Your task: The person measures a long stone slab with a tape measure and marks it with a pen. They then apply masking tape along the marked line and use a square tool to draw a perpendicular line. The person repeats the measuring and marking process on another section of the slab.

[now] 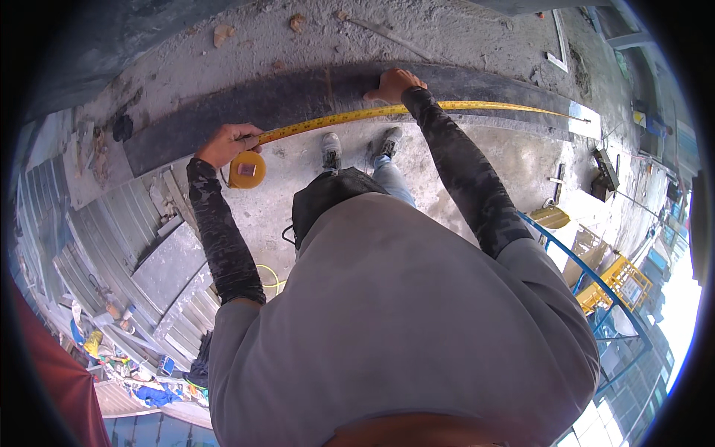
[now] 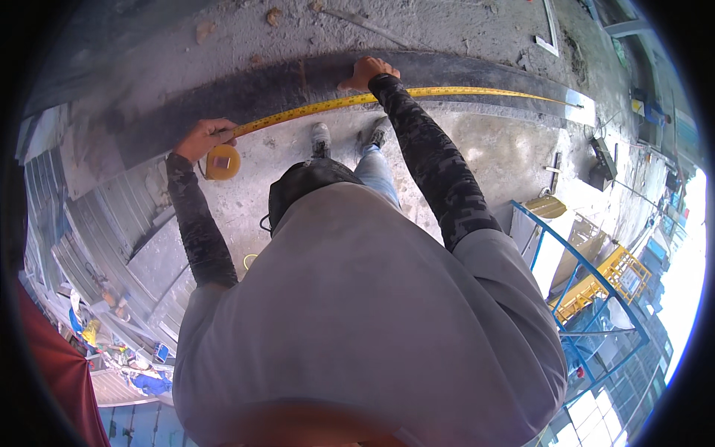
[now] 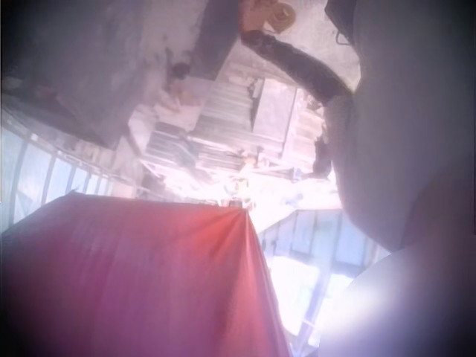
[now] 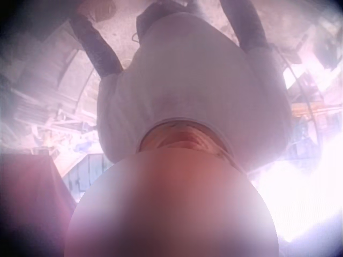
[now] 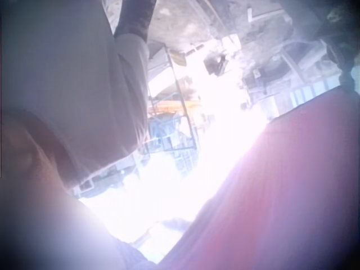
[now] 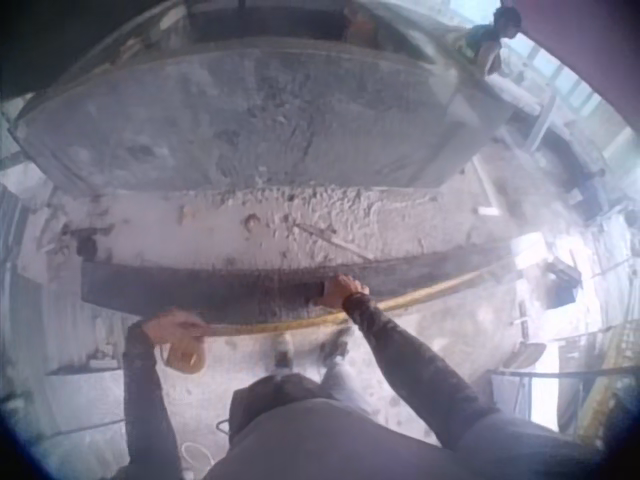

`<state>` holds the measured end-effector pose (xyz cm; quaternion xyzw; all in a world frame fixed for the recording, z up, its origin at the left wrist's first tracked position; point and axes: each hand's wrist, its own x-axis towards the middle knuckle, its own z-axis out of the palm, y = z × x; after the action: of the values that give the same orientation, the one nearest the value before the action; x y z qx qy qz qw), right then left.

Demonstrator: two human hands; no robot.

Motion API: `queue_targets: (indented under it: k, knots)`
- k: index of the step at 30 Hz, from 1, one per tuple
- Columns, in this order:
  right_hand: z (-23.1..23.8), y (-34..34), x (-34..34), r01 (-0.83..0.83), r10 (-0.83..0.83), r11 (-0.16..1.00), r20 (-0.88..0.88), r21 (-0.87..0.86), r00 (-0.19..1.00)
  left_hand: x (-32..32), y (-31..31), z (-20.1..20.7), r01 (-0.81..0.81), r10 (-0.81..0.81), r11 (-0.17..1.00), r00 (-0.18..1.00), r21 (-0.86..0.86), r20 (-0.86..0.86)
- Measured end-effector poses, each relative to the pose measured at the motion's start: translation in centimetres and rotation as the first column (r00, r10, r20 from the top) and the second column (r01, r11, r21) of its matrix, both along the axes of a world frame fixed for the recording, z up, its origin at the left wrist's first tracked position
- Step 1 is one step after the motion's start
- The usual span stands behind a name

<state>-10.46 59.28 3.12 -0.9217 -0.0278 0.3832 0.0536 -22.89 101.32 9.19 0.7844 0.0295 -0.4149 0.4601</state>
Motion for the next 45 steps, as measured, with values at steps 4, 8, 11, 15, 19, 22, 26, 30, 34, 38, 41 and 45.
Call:
queue_targets:
  k: [4, 8, 11, 15, 19, 22, 26, 30, 34, 38, 41, 45]
  knots:
    - [0.3, 0.2, 0.8, -0.015, 0.014, 1.000, -0.034, -0.024, 0.999, -5.9, 11.5, 6.6, -0.162, 0.163, 0.978, 0.987, 0.128, -0.001]
    - [0.3, 0.3, 1.3, -0.039, 0.036, 0.998, -0.064, -0.039, 0.997, -14.8, 22.6, 15.6, -0.352, 0.363, 0.916, 0.931, 0.190, -0.025]
    - [0.0, 0.2, 1.7, -0.079, 0.078, 0.997, -0.027, -0.018, 0.997, -24.3, 27.8, 22.4, -0.603, 0.602, 0.748, 0.792, 0.277, 0.099]
    - [-1.1, 0.2, 2.9, -0.097, 0.090, 0.994, -0.152, -0.040, 0.984, -34.5, 30.0, 27.2, -0.765, 0.783, 0.575, 0.617, 0.290, 0.075]
    - [-2.0, 0.0, 3.9, -0.091, 0.097, 0.995, -0.233, 0.035, 0.968, -37.9, 27.2, 27.9, -0.710, 0.827, 0.534, 0.553, 0.460, -0.106]
    - [-2.3, -0.2, 4.1, -0.112, 0.124, 0.992, -0.230, 0.064, 0.965, -36.6, 23.4, 24.7, -0.623, 0.729, 0.666, 0.659, 0.410, -0.183]
    - [-2.7, -0.4, 4.2, -0.137, 0.154, 0.987, -0.229, 0.089, 0.961, -30.7, 18.4, 18.6, -0.520, 0.647, 0.757, 0.682, 0.396, -0.341]
    - [-3.9, -0.4, 3.8, -0.233, 0.234, 0.972, -0.042, 0.039, 0.971, -23.0, 12.6, 14.1, -0.342, 0.439, 0.894, 0.795, 0.289, -0.419]
    - [-4.2, -0.2, 3.6, -0.281, 0.280, 0.960, 0.050, -0.005, 0.959, -18.0, 9.2, 13.2, -0.202, 0.309, 0.941, 0.839, 0.271, -0.448]
    - [-2.5, 0.0, 3.7, -0.218, 0.222, 0.974, -0.054, 0.065, 0.974, -18.2, 11.2, 15.6, -0.288, 0.439, 0.889, 0.760, 0.357, -0.480]
    - [-1.2, 0.2, 3.8, -0.176, 0.188, 0.979, -0.110, 0.105, 0.976, -20.7, 15.7, 18.9, -0.326, 0.487, 0.851, 0.784, 0.412, -0.386]
    - [-1.4, 0.2, 4.7, -0.131, 0.146, 0.989, -0.359, 0.064, 0.922, -24.9, 23.3, 23.3, -0.569, 0.636, 0.767, 0.737, 0.296, -0.231]
